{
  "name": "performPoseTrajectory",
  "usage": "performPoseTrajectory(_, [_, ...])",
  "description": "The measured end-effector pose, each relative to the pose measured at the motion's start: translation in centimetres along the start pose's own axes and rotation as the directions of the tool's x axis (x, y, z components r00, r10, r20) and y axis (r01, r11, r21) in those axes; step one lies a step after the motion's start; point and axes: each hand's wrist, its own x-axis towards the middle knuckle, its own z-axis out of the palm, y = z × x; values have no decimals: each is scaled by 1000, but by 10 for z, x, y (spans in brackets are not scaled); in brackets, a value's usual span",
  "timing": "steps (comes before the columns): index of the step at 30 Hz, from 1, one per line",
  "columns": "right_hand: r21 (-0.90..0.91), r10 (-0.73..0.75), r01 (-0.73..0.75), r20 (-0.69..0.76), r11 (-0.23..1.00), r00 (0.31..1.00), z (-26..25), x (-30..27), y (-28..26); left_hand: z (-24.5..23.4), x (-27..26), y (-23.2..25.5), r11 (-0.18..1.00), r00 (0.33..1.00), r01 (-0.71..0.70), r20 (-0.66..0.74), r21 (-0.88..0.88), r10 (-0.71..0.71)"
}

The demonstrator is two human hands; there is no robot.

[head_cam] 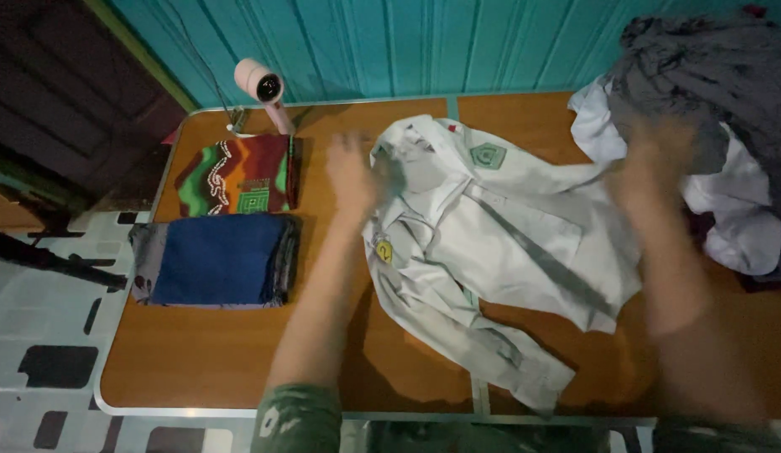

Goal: Folding a white shirt and arranging other laundry items on a wooden table.

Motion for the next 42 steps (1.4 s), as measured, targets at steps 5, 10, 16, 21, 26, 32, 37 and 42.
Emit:
performPoseTrajectory(5, [579, -294, 261, -37, 773, 955, 29, -12, -92, 33, -41, 51, 873, 927, 174, 376, -455, 11])
performPoseTrajectory(10, [665, -220, 168, -5, 728, 975, 81, -21, -139, 39, -67, 63, 909, 912, 127, 407, -397, 50])
performPoseTrajectory(16, [711, -104, 33, 56, 702, 993, 111, -35, -146, 17, -70, 71, 913, 882, 191, 471, -361, 1])
performPoseTrajectory(21, [777, -105, 151, -109, 611, 988, 99, -38, -156, 22, -72, 70, 918, 917, 112, 395, -380, 52])
performPoseTrajectory(26, [754, -173, 110, 4, 648, 985, 99, -41, -152, 23, -68, 81, 941, 920, 104, 390, -321, 31])
performPoseTrajectory(32, [820, -16, -166, 209, 548, 978, 98, -46, -158, 38, -76, 73, 923, 933, 87, 356, -375, 56])
performPoseTrajectory(37, [743, -144, 90, 8, 664, 990, 110, -47, -152, 43, -78, 70, 906, 922, 180, 386, -384, -19])
performPoseTrajectory(42, [628, -215, 263, -153, 732, 965, 107, -47, -154, 47, -80, 68, 918, 925, 169, 379, -359, -22])
